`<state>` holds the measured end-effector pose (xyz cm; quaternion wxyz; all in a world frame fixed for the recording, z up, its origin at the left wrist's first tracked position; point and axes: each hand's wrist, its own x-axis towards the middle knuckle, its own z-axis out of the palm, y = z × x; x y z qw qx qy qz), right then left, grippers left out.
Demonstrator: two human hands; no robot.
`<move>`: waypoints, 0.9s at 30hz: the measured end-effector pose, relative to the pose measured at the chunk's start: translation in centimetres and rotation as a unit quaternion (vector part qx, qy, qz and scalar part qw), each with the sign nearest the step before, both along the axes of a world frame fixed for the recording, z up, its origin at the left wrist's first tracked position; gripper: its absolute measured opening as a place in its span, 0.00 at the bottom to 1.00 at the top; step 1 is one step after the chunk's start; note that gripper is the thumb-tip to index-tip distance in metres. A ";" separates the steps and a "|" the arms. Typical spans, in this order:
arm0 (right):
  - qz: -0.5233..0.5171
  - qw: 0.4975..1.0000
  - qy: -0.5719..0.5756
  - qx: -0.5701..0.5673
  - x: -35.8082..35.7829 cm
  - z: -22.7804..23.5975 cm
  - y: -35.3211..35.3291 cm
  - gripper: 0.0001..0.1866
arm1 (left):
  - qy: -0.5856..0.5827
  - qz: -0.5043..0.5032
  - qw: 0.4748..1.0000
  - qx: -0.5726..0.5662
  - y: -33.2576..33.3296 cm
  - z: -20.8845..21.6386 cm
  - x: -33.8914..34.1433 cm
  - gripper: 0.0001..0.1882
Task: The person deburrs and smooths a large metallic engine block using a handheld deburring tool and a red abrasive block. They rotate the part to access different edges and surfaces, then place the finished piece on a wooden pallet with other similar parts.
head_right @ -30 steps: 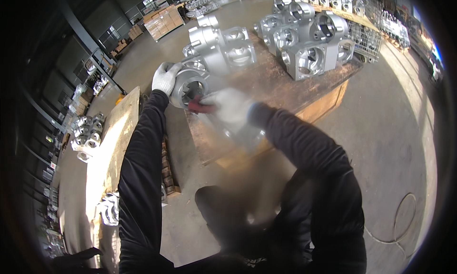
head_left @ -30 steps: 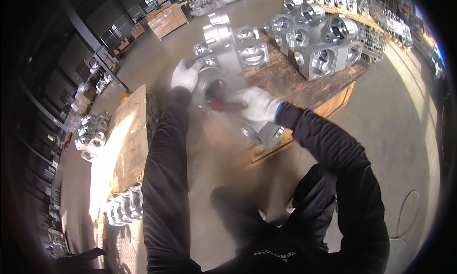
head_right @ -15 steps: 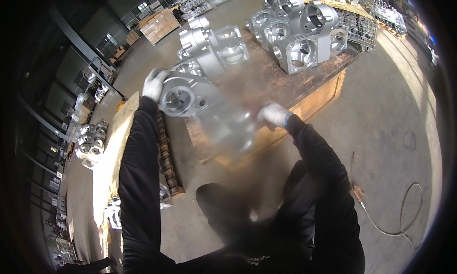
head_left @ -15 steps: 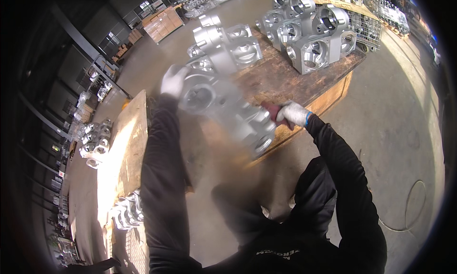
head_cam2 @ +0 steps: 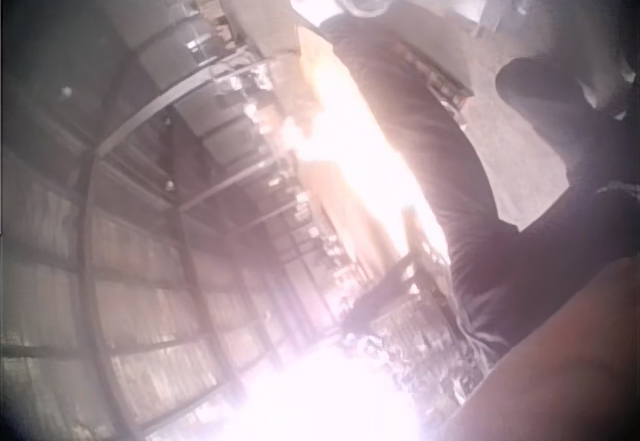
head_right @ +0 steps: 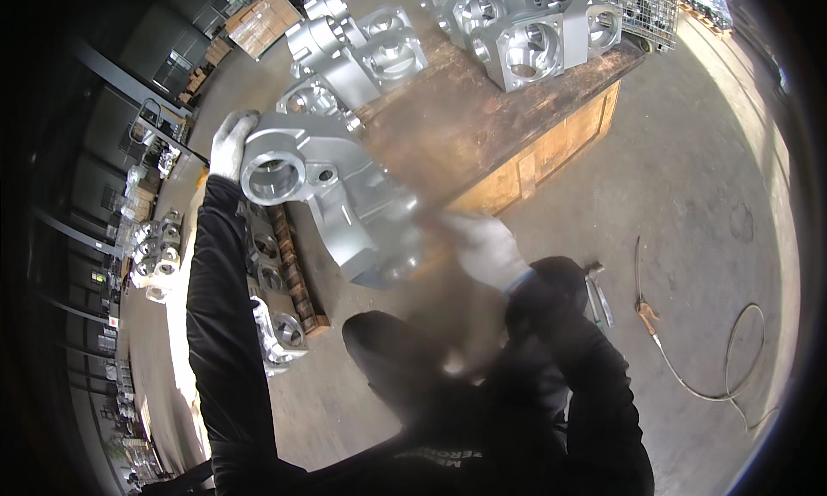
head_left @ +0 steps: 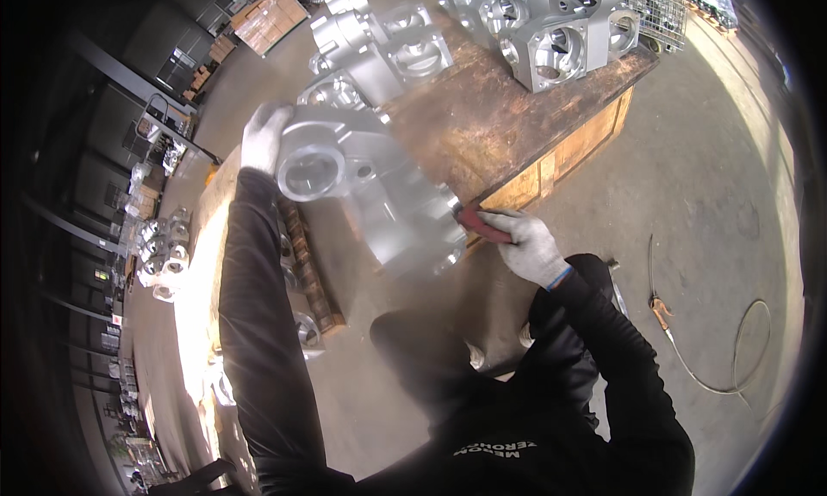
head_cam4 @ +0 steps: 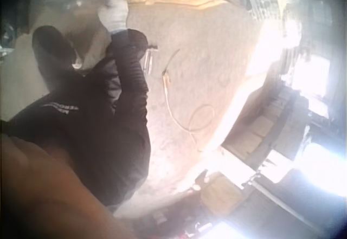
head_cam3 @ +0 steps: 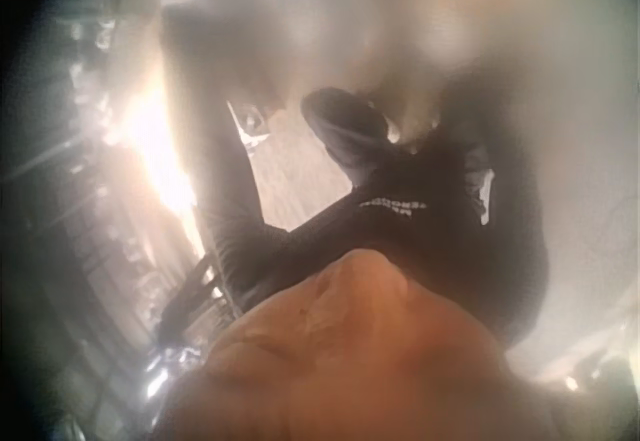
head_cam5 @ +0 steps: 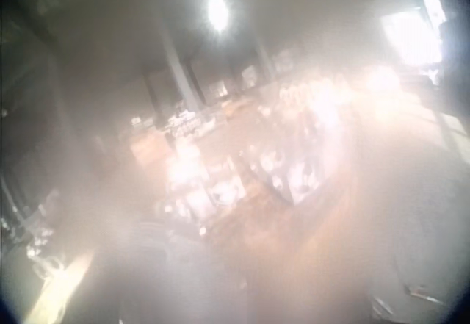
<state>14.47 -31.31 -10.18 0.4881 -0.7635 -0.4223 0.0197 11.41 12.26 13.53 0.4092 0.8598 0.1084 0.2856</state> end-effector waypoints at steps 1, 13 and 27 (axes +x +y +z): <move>0.070 0.963 0.180 0.190 0.9 -0.5 0.4 0.31 | -0.007 0.004 1.000 0.025 0.1 0.1 0.0 0.15; 0.061 0.926 0.372 -0.038 4.7 2.2 1.3 0.17 | 0.000 0.009 1.000 0.008 -0.3 0.0 -0.3 0.15; -0.075 0.996 0.039 -0.030 20.5 8.5 26.5 0.30 | -0.006 -0.012 0.998 0.067 -0.4 -0.1 -0.8 0.15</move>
